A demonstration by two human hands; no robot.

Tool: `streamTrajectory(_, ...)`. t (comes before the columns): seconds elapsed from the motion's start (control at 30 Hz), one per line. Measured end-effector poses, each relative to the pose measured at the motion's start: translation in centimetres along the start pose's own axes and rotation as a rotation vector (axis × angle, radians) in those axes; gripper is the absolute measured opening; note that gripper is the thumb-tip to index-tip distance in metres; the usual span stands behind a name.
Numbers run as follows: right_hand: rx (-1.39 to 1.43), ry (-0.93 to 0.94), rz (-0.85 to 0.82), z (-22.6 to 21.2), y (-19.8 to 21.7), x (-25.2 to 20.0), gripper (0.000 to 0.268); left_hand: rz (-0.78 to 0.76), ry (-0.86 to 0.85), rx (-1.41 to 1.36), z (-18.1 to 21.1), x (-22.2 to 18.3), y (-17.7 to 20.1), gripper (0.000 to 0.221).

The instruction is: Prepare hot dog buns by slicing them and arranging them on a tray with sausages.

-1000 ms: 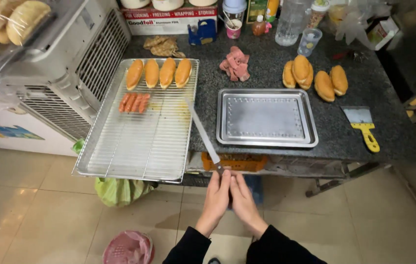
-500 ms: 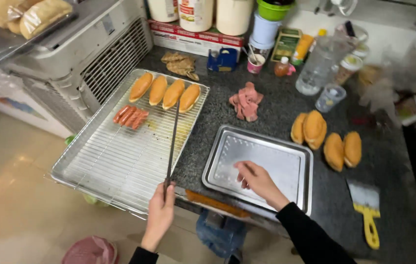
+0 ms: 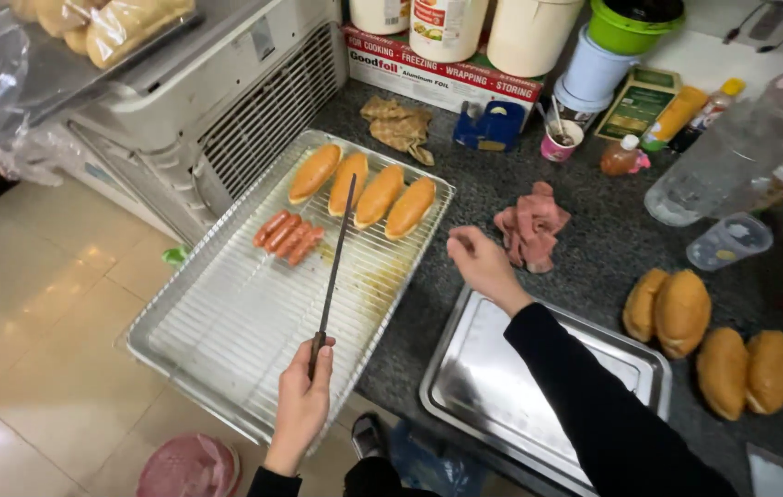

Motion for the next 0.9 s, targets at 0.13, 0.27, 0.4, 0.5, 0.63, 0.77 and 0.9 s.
streamTrajectory(0.13, 0.299, -0.228, -0.054, 1.7, -4.6, 7.1, 0.034, -0.006, -0.09, -0.013, -0.9, 4.4, 0.7, 0.034)
streamTrajectory(0.27, 0.428, -0.553, -0.032, 4.9, -8.6, 10.6, 0.022, -0.054, -0.108, -0.04, -2.3, 7.6, 1.3, 0.036)
streamTrajectory(0.4, 0.253, -0.636, 0.071, 3.4, -9.5, 12.1, 0.039, -0.12, 0.038, -0.085, -3.3, 9.7, 2.3, 0.037)
streamTrajectory(0.5, 0.163, -0.672, 0.218, 4.3, -9.5, 13.7, 0.05, -0.128, 0.049, -0.067, -2.9, 11.1, 3.4, 0.039)
streamTrajectory(0.63, 0.465, -0.837, 0.208, 6.1, -11.9, 14.4, 0.065, -0.114, 0.069, -0.02, -3.6, 11.6, 4.2, 0.041)
streamTrajectory(0.77, 0.622, -0.781, 0.191, 3.5, -12.3, 13.9, 0.061, -0.069, 0.13, -0.028, -4.7, 10.4, 4.3, 0.039)
streamTrajectory(0.9, 0.534, -0.518, 0.277, 4.4, -12.9, 16.5, 0.063, -0.065, 0.137, -0.028, -5.0, 9.1, 3.7, 0.042)
Point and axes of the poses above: each hand's wrist, its own x-axis towards the middle knuckle, its own y-axis out of the back of the hand, z = x × y, the point moved 10 cm from there along x, towards the middle knuckle, and after that the axes turned 8 degrees about -y, right-handed, at the moved point
